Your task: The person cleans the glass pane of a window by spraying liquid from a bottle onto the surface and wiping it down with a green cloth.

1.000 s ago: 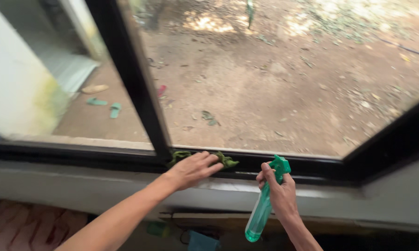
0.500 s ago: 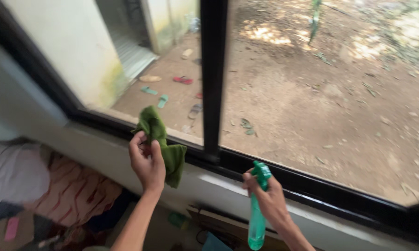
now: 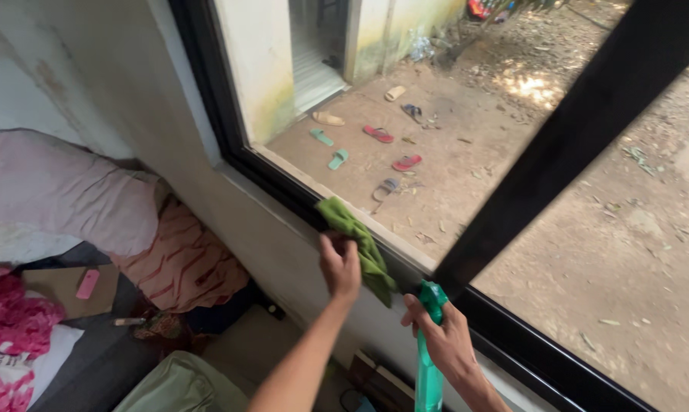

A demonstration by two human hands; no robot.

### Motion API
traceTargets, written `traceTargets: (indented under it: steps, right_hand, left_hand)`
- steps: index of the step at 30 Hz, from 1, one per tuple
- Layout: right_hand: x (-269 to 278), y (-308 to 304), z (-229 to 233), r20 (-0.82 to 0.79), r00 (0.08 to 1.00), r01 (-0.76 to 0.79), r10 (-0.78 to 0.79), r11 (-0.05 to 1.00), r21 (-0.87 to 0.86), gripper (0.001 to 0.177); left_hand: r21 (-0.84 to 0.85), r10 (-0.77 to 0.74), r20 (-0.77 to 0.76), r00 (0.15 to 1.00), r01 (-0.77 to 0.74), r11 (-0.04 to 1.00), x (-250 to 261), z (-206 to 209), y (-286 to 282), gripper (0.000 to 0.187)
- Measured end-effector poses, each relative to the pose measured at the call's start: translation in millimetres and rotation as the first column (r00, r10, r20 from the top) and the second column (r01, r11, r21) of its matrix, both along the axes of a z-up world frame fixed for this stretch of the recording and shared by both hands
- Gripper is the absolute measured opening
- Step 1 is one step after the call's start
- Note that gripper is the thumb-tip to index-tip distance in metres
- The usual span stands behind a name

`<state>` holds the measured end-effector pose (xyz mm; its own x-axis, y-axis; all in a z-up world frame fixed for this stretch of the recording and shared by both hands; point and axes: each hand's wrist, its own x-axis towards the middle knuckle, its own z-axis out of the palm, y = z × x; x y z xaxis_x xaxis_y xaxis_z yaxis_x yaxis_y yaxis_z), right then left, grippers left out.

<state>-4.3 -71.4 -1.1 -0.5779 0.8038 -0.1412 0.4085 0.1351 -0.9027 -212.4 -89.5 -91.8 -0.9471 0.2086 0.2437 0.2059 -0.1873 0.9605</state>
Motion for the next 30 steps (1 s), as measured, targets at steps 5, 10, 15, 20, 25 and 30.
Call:
traceTargets:
  steps: [5, 10, 15, 20, 25, 30]
  right_hand:
    - [-40, 0, 7, -0.04, 0.999, 0.025, -0.026, 1.0, -0.004, 0.042]
    - [-74, 10, 8, 0.046, 0.999, 0.014, -0.017, 0.998, 0.063, 0.046]
    - [-116, 7, -1, -0.04, 0.998, -0.053, 0.054, 0.998, 0.028, 0.042]
    - [-154, 5, -8, -0.16, 0.984, -0.095, 0.083, 0.993, -0.069, 0.033]
    - [-173, 9, -17, -0.121, 0.992, -0.025, 0.025, 1.0, 0.009, 0.042]
    - [-171, 15, -16, -0.152, 0.983, 0.092, -0.104, 0.992, -0.085, 0.033]
  left_hand:
    - [0.081, -0.147, 0.238, 0.96, 0.131, 0.988, -5, 6, 0, 0.031]
    - [0.132, 0.113, 0.294, 0.949, -0.157, 0.979, -62, 12, -2, 0.038]
    - [0.184, 0.168, 0.262, 0.95, -0.22, 0.958, -127, 33, -13, 0.041]
    - [0.263, 0.168, 0.399, 0.902, -0.288, 0.921, -170, 33, -11, 0.046]
    - [0.173, 0.183, 0.4, 0.898, -0.27, 0.947, -175, 7, 19, 0.064]
    - [0.053, -0.045, 0.272, 0.961, 0.032, 0.998, -101, -1, 35, 0.062]
